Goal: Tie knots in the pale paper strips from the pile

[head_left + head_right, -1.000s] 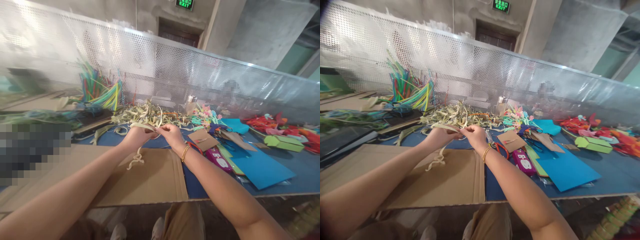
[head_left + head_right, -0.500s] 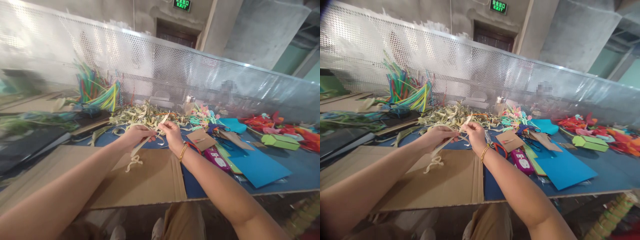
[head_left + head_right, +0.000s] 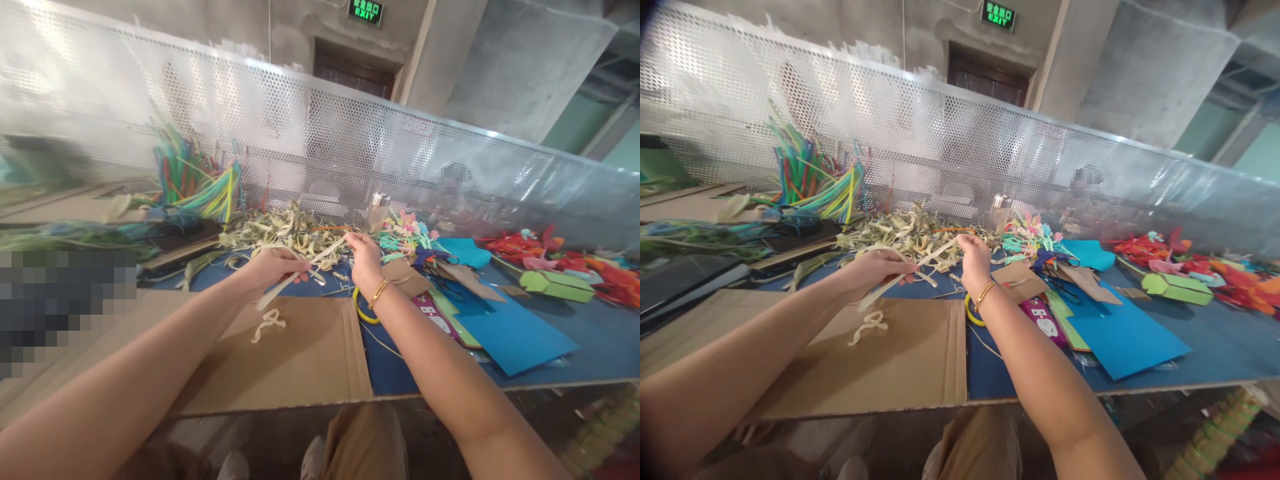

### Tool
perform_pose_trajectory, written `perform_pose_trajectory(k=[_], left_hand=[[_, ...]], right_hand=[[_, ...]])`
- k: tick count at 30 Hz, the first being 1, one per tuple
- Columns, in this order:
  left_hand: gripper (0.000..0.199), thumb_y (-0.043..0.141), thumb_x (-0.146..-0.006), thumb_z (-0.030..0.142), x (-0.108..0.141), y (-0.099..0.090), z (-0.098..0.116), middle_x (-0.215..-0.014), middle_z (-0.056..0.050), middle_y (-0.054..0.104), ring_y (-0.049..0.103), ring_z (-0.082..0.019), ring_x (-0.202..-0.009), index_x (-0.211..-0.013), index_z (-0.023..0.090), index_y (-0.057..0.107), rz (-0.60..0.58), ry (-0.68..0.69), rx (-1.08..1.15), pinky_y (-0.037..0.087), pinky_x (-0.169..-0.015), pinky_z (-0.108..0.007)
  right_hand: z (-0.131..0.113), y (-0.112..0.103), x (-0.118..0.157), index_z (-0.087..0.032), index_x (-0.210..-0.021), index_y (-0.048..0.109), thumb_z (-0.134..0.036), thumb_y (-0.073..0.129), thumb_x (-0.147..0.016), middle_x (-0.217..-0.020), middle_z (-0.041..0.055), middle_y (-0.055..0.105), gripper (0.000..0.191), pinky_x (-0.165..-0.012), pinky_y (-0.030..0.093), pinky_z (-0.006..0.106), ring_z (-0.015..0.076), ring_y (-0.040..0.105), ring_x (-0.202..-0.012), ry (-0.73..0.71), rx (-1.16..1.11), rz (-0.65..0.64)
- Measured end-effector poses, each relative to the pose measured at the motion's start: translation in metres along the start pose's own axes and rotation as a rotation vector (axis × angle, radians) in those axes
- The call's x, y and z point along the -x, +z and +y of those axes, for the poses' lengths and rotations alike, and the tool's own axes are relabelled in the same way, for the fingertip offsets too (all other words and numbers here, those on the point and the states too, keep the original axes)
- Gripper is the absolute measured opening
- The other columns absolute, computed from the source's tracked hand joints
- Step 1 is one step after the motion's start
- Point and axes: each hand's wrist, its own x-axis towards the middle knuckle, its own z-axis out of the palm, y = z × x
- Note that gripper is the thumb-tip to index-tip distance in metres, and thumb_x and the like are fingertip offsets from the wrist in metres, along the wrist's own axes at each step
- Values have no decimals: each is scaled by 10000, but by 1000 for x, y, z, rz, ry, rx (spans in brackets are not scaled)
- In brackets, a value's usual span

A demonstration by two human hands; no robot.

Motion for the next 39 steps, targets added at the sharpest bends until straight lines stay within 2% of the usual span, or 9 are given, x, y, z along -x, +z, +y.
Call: perform_pose_trajectory(k=[6,15,18,21,24,27,29,35,39], left_hand=[[196,781,-598,348,-8,-10,-6,-564,-65,648,543,-142,-475,-576,167,709,112,-1,149,394,-450,-268],[179,778,-625,280,-17,-22,-3,-554,-40,623,513,-90,-452,-589,137,677,282,-12,387,406,-442,-216],[146,770,-648,242,-20,-32,6,-623,-33,655,569,-88,-531,-679,127,685,365,106,512,447,-496,-183],[191,753,-683,254,-22,-48,17,-714,-48,692,616,-102,-594,-792,120,671,455,194,561,471,-523,-179],[176,700,-754,276,-20,-60,26,-773,-74,712,648,-113,-629,-822,126,637,469,172,622,475,-509,-168],[119,639,-810,234,-18,-62,33,-741,-88,709,650,-113,-582,-809,117,620,471,93,740,471,-470,-160],[97,594,-838,200,-20,-61,35,-707,-86,702,645,-115,-549,-804,112,619,472,50,831,471,-448,-163],[121,503,-870,145,-37,-73,51,-658,-42,683,652,-107,-554,-834,142,619,500,140,1210,513,-495,-161],[148,474,-889,170,-47,-77,77,-658,-31,685,655,-104,-559,-851,162,617,560,205,1341,505,-484,-156]], right_hand=[[-1,-9,-10,-188,-876,577,-625,428,-770,-828,47,640,474,-606,444,258,146,600,-721,27,4,61],[-14,5,25,-174,-831,597,-489,532,-803,-783,32,641,323,-731,467,285,138,578,-728,-77,105,-131],[-25,6,38,-188,-810,644,-402,589,-803,-797,29,652,221,-763,462,290,141,587,-749,-211,288,-350],[-40,13,63,-221,-904,680,-364,629,-805,-863,31,655,182,-761,463,282,137,590,-759,-341,405,-760],[-49,25,94,-264,-1091,654,-401,666,-784,-1021,42,626,336,-788,459,278,134,583,-801,-458,481,-1075],[-47,35,111,-232,-1026,681,-258,584,-858,-978,36,626,196,-845,435,257,139,583,-912,-560,543,-1285],[-44,37,105,-222,-971,696,-121,535,-852,-936,29,633,224,-839,430,246,133,582,-923,-580,616,-1299],[-62,21,62,-205,-1362,446,-222,624,-811,-1237,124,554,579,-818,463,326,189,575,-953,-558,959,-884],[-88,19,104,-172,-882,695,-273,580,-838,-876,71,675,159,-716,459,349,208,582,-811,-818,1008,-1100]])
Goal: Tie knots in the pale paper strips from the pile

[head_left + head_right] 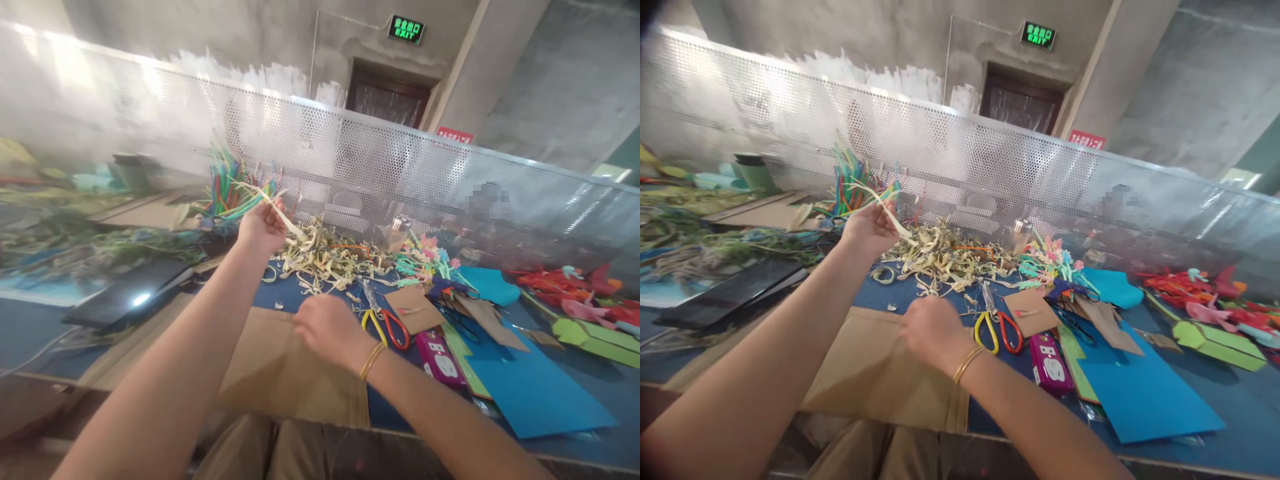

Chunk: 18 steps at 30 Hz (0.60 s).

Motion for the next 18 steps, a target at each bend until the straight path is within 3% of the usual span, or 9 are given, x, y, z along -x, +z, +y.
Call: perform_pose_trajectory(k=[1,3,5,7,10,12,15,16,18], left_hand=[[165,458,-899,180,1,8,-1,-653,-29,683,656,-102,-564,-848,163,614,2,17,36,501,-484,-152],[195,428,-911,176,7,21,-7,-643,-24,677,660,-98,-579,-840,164,609,7,29,87,497,-492,-146],[224,406,-924,191,16,30,-18,-644,-25,674,660,-97,-581,-830,168,608,16,-3,77,481,-475,-143],[242,404,-934,233,27,32,-29,-679,-41,688,664,-103,-601,-845,160,616,-6,-57,30,477,-476,-152],[264,440,-927,302,45,25,-41,-708,-68,700,664,-115,-609,-883,129,634,-108,-137,-92,469,-469,-166],[324,472,-910,380,54,17,-43,-748,-105,710,672,-142,-638,-919,106,643,-193,-195,-217,487,-490,-193],[391,512,-878,456,60,4,-39,-824,-143,721,685,-166,-703,-929,95,652,-279,-139,-377,504,-529,-207],[396,511,-878,459,61,-1,-37,-837,-149,723,687,-169,-719,-923,92,654,-291,-117,-424,505,-538,-207],[397,494,-890,446,60,-10,-34,-861,-160,725,692,-175,-758,-920,85,657,-306,-99,-504,507,-561,-209]], right_hand=[[-19,2,1,-174,-740,679,-227,564,-832,-775,54,669,157,-676,450,355,203,570,-743,-186,8,-48],[-55,9,-1,-188,-701,667,-198,566,-811,-754,39,669,150,-678,451,344,198,571,-773,-439,-66,-58],[-75,17,-9,-177,-811,685,-249,489,-874,-891,56,699,218,-832,448,363,209,578,-917,-497,-83,-14],[-75,21,-20,-171,-929,681,-239,437,-902,-1014,69,694,255,-986,368,421,225,556,-1011,-532,-36,35],[-45,18,-31,-168,-920,681,-143,434,-874,-993,76,691,253,-997,347,452,247,524,-1073,-356,4,108],[-19,12,-31,-178,-962,672,-216,468,-882,-1021,79,680,223,-976,376,406,229,512,-1098,-209,-82,179],[13,2,-21,-156,-1092,635,-277,440,-912,-1097,109,657,292,-908,413,319,186,556,-1054,200,-211,347],[21,-2,-16,-169,-1026,662,-273,425,-918,-1016,96,683,280,-848,425,300,178,590,-972,352,-213,350],[32,-9,-7,-189,-777,688,-325,478,-895,-754,60,691,277,-691,412,274,173,614,-752,556,-169,235]])
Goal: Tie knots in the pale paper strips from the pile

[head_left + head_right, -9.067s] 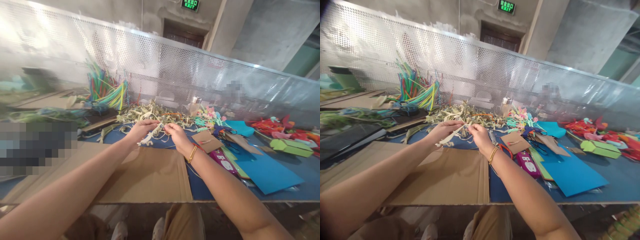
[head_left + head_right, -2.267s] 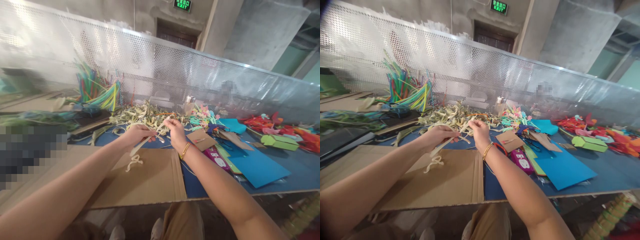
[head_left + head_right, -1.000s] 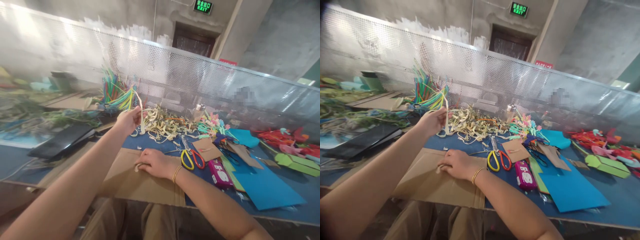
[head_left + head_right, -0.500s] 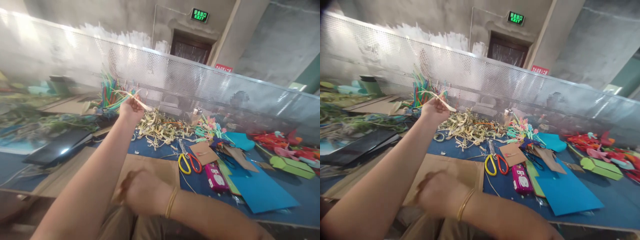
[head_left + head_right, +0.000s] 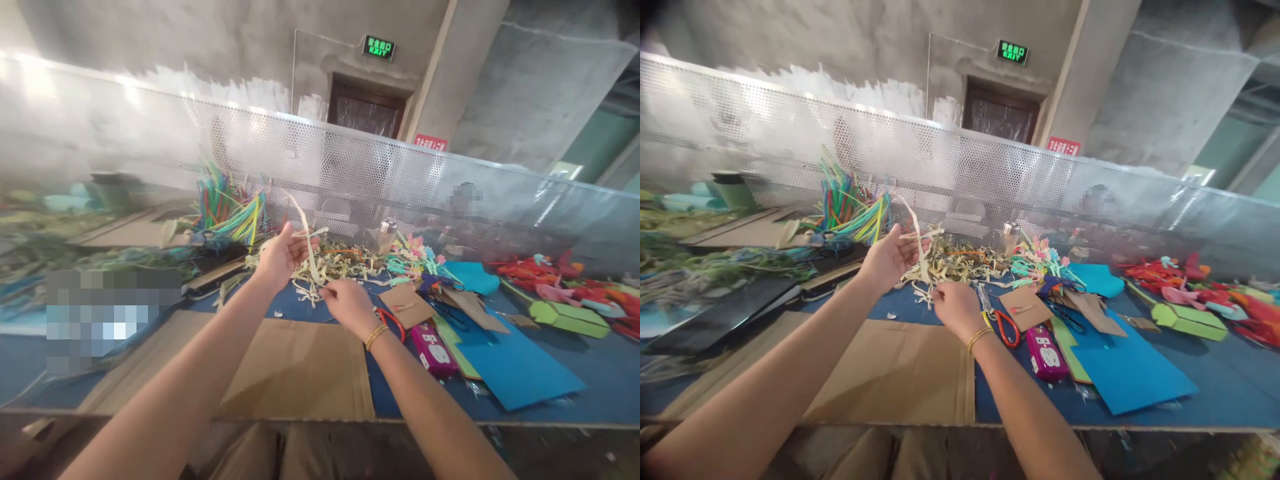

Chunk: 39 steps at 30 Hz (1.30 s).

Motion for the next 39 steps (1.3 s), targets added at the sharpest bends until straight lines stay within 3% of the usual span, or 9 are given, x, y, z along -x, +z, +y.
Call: perform_pose_trajectory(k=[2,6,10,17,21,30,39], left_hand=[[377,499,-891,424,0,-10,-5,-887,-166,727,693,-181,-786,-926,85,659,-3,-10,-62,509,-586,-217],[286,574,-852,348,-6,-27,-22,-948,-154,728,688,-177,-842,-951,100,677,-65,-22,-124,513,-678,-227],[304,754,-687,221,-14,-40,-37,-934,-102,736,672,-169,-858,-974,135,704,-181,-14,-175,503,-793,-249],[292,806,-606,351,-17,-53,-52,-819,-78,723,639,-162,-723,-807,147,747,-177,-47,-233,505,-707,-264],[312,815,-577,392,-19,-55,-58,-791,-85,718,646,-189,-757,-761,150,746,-116,-72,-225,508,-726,-291],[235,829,-552,283,-24,-66,-61,-755,-83,721,633,-153,-677,-716,143,738,-42,-97,-209,491,-674,-257],[280,822,-578,333,-18,-59,-64,-940,-112,724,656,-214,-870,-777,150,751,-166,-101,-273,491,-840,-322]], right_hand=[[5,-9,-1,-190,-678,656,-371,501,-879,-673,48,669,312,-625,371,262,166,603,-680,115,68,67],[-4,-10,-13,-197,-825,647,-390,490,-893,-779,30,698,258,-658,369,235,144,624,-748,142,-12,235],[-22,14,-31,-197,-863,649,-439,501,-885,-854,47,716,284,-677,379,233,155,643,-816,166,-94,155],[-32,57,-37,-195,-814,612,-327,485,-890,-770,30,694,198,-607,322,242,141,607,-704,228,-123,164],[-27,62,-35,-193,-719,574,-268,430,-907,-689,19,647,249,-599,298,253,137,563,-657,211,-69,190],[-19,67,-33,-187,-699,538,-199,452,-872,-714,21,619,194,-666,319,251,137,541,-705,0,14,201],[0,66,-31,-194,-795,614,-389,526,-865,-794,20,691,225,-680,384,236,139,617,-752,197,-176,154]])
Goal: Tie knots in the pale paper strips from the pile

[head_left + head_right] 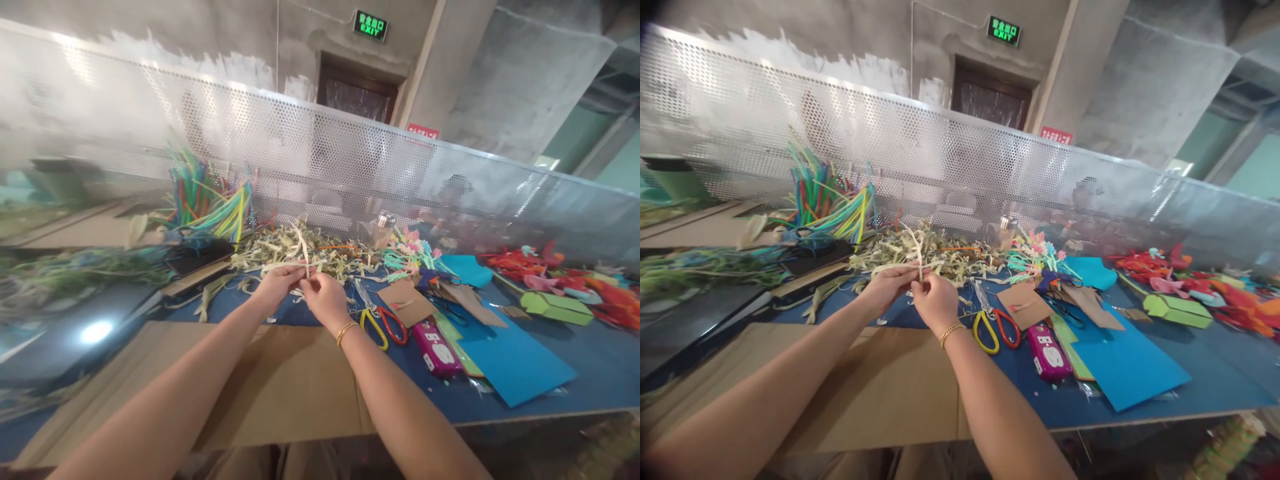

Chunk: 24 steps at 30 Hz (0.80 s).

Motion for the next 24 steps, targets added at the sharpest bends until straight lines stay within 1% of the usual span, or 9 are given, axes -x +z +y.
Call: perform_pose_trajectory(k=[3,6,9,12,15,17,20,22,24], left_hand=[[277,819,-582,350,1,1,0,-934,-108,726,650,-220,-904,-770,159,752,6,8,-33,486,-849,-317],[266,829,-564,346,1,1,0,-886,-108,729,649,-221,-909,-733,159,746,23,19,-62,486,-842,-305],[245,830,-560,349,0,2,-2,-834,-101,728,648,-218,-895,-686,161,738,51,44,-73,488,-825,-293],[250,824,-563,367,0,4,-4,-836,-88,728,644,-216,-886,-683,165,739,82,58,-75,490,-818,-293],[290,828,-543,388,0,5,-7,-891,-80,727,640,-214,-887,-707,164,743,129,61,-69,492,-820,-296],[298,828,-538,395,-1,5,-9,-889,-78,725,640,-205,-861,-699,161,741,151,63,-66,493,-820,-297],[293,832,-532,395,-2,4,-11,-808,-69,720,635,-191,-792,-668,156,732,171,69,-56,496,-802,-300],[298,842,-515,388,-2,3,-12,-762,-61,713,632,-188,-767,-660,154,728,199,75,-42,497,-789,-298],[309,852,-495,380,-3,2,-13,-727,-59,707,632,-188,-759,-654,148,724,232,77,-29,498,-782,-294]], right_hand=[[1,1,-2,-194,-791,606,-437,533,-859,-786,26,695,263,-682,398,244,152,633,-761,45,-17,3],[1,2,-3,-195,-819,574,-409,528,-868,-801,26,693,224,-692,409,255,162,641,-778,65,-5,33],[3,6,-4,-188,-883,535,-373,560,-848,-832,41,686,190,-694,428,261,168,645,-790,78,-26,35],[3,10,-5,-169,-982,488,-276,556,-836,-864,60,676,193,-675,448,260,165,644,-779,102,-105,34],[0,11,-5,-156,-1002,474,-181,432,-882,-911,91,669,130,-677,447,257,167,638,-816,122,-125,38],[-5,9,-4,-161,-995,489,-204,370,-922,-909,97,670,147,-662,428,262,178,633,-818,110,-38,13],[-13,4,0,-182,-986,517,-263,316,-959,-854,78,673,218,-630,390,263,180,624,-760,35,157,-50],[-17,3,2,-186,-985,528,-246,291,-964,-837,73,675,245,-619,376,266,180,621,-739,-16,251,-67],[-20,3,3,-183,-992,534,-222,289,-958,-831,75,677,250,-608,368,271,185,618,-725,-52,300,-74]])
